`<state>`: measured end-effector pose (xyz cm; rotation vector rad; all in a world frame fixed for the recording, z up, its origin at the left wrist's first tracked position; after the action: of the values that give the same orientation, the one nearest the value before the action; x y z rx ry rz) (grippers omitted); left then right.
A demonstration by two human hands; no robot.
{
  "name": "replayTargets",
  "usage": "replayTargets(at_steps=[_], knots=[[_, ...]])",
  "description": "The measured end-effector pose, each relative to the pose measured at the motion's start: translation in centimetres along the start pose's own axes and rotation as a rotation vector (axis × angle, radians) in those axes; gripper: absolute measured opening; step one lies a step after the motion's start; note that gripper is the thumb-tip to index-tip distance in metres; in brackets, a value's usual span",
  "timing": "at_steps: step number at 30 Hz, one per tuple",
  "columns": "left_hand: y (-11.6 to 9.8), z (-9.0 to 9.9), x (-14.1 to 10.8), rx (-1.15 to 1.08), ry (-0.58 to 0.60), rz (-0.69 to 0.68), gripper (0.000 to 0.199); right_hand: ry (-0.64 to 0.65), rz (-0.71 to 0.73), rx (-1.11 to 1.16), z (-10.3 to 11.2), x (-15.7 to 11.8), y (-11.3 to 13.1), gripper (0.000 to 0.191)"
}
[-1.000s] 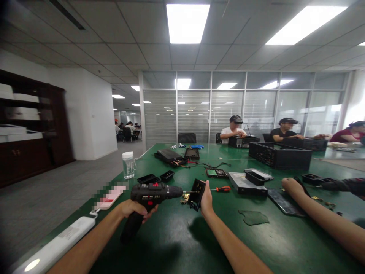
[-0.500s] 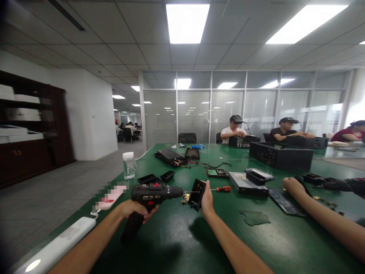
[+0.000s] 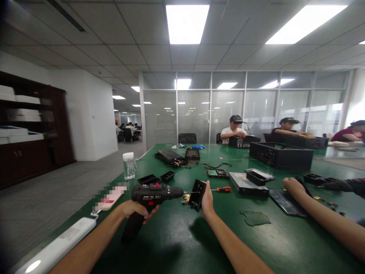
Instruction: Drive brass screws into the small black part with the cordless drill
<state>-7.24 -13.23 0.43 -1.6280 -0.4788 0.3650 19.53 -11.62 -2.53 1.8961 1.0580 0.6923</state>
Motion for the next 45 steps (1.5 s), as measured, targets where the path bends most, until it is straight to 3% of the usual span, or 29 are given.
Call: replayTargets(at_steps=[45], knots=[[-0.2, -0.2, 0.0, 0.013, 0.027, -0.005, 0.039, 0.038, 0.057, 0.009, 0.0, 0.2, 0.1, 0.046]])
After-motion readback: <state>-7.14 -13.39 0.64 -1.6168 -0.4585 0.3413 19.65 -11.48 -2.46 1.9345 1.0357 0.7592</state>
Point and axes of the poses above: each hand's wrist, its own x-axis towards the middle knuckle, its own z-axis out of the back of the hand, y = z × x, the point moved 3 cm from there along x, towards the middle knuckle, and after that the axes turned 5 degrees about -z, right-handed, at the moved point
